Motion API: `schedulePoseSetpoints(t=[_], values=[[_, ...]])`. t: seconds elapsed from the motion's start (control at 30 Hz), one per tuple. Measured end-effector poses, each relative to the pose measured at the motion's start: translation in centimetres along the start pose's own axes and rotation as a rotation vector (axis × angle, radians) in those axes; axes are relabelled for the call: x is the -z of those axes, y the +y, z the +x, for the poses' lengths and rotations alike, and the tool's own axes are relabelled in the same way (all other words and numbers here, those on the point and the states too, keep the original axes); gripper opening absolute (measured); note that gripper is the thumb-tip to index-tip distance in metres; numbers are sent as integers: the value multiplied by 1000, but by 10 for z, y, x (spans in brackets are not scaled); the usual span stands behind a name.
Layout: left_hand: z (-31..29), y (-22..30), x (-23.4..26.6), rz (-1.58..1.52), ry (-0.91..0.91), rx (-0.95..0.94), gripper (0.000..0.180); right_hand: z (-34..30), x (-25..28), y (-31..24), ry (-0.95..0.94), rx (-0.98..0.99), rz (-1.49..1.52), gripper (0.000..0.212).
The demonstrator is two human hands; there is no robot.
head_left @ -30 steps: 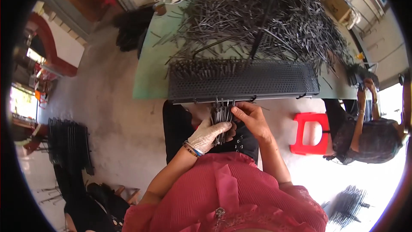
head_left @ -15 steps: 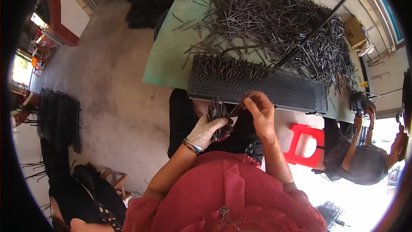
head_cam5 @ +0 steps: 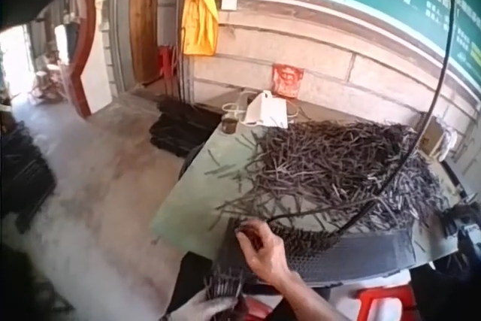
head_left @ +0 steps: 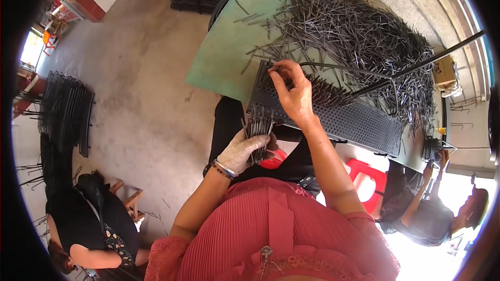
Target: Manually inserting thin metal rods into a perforated rack.
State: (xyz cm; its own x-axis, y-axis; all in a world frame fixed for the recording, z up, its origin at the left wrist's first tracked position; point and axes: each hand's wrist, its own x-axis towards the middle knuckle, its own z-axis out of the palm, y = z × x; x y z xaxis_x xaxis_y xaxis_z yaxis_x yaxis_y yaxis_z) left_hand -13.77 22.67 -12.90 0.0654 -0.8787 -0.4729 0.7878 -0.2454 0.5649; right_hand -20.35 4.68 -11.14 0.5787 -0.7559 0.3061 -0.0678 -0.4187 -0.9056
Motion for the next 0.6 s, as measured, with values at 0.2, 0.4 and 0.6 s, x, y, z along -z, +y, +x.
schedulePoseSetpoints(t=[0.2,0.4,0.6], values=[[12,-5,9,-36,17,34,26,0,-1,2,25,64,-149,25],[14,-4,13,-48,-22,50,27,0,-2,3,16,32,-82,24],[14,-1,12,-53,-14,56,24,-5,1,4,-13,59,-163,25]])
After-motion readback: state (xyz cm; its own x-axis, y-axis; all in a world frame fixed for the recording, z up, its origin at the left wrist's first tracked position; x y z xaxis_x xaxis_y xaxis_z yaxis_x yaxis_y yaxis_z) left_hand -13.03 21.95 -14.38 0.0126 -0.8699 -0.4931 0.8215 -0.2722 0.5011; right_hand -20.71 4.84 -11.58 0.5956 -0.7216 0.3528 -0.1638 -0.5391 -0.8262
